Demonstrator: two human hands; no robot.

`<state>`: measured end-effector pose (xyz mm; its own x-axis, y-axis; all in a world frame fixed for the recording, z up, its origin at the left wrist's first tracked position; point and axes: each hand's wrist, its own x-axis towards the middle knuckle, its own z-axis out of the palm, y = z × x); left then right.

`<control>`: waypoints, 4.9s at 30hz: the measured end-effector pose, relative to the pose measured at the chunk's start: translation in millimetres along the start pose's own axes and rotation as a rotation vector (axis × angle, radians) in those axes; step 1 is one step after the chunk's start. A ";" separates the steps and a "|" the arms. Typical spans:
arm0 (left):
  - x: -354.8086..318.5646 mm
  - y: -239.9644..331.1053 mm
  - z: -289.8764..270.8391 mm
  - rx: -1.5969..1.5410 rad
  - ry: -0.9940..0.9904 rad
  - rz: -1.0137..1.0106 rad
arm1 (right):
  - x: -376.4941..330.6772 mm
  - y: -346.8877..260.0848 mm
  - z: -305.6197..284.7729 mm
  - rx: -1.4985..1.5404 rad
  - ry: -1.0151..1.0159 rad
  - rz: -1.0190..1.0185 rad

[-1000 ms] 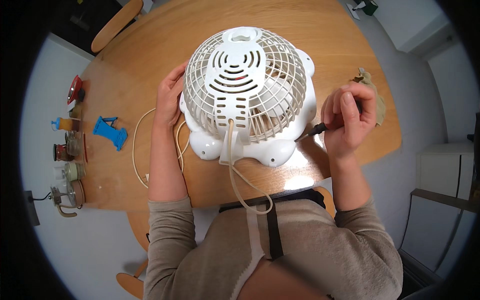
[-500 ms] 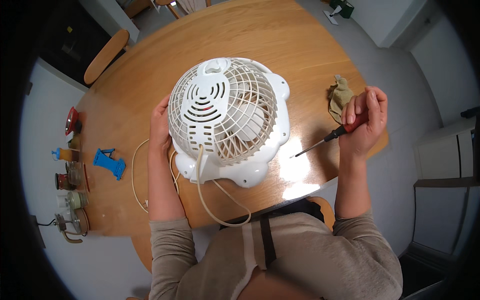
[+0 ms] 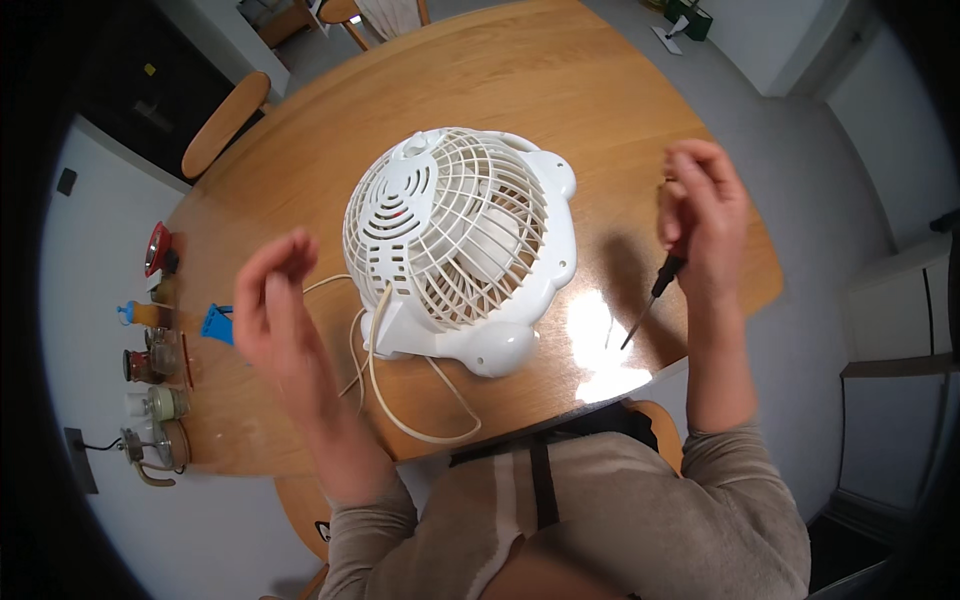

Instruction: The person uses a screwdriver to remove screws from the base of a small white fan. After removing the screws, the person separates the front grille from the fan body and wipes the interior with a cloth.

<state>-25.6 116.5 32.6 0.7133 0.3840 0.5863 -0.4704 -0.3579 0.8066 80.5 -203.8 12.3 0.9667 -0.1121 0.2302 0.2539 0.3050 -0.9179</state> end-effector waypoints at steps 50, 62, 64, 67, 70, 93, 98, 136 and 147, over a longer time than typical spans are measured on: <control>-138.6 -13.0 -2.0 0.413 -0.257 -0.484 | -56.6 44.2 -22.2 -0.386 -0.397 0.625; -151.9 -38.2 0.8 0.412 -0.200 -0.375 | -56.2 39.8 -19.5 -0.510 -0.385 0.641; -141.5 -36.5 -2.0 0.426 -0.246 -0.331 | -57.2 39.2 -20.3 -0.512 -0.372 0.656; -132.5 -39.5 -2.6 0.413 -0.263 -0.320 | -57.0 41.1 -21.0 -0.460 -0.346 0.647; -126.0 -36.3 -7.3 0.383 -0.265 -0.350 | -57.4 45.6 -25.0 -0.424 -0.357 0.615; -126.3 -34.6 3.9 0.372 -0.115 -0.166 | -52.1 42.2 -20.7 -0.360 -0.387 0.639; -120.5 -31.0 0.5 0.395 -0.147 -0.076 | -51.8 46.0 -20.2 -0.365 -0.381 0.643; -121.5 -27.0 4.0 0.225 -0.107 -0.062 | -57.1 59.4 -21.0 -0.201 -0.430 0.606; -129.3 -33.0 9.0 0.185 -0.085 -0.141 | -57.7 60.1 -26.0 -0.206 -0.419 0.554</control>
<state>-97.6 71.0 -70.4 0.8098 0.3715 0.4541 -0.2651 -0.4587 0.8481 39.2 -203.6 -64.5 0.8935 0.3917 -0.2195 -0.2479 0.0229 -0.9685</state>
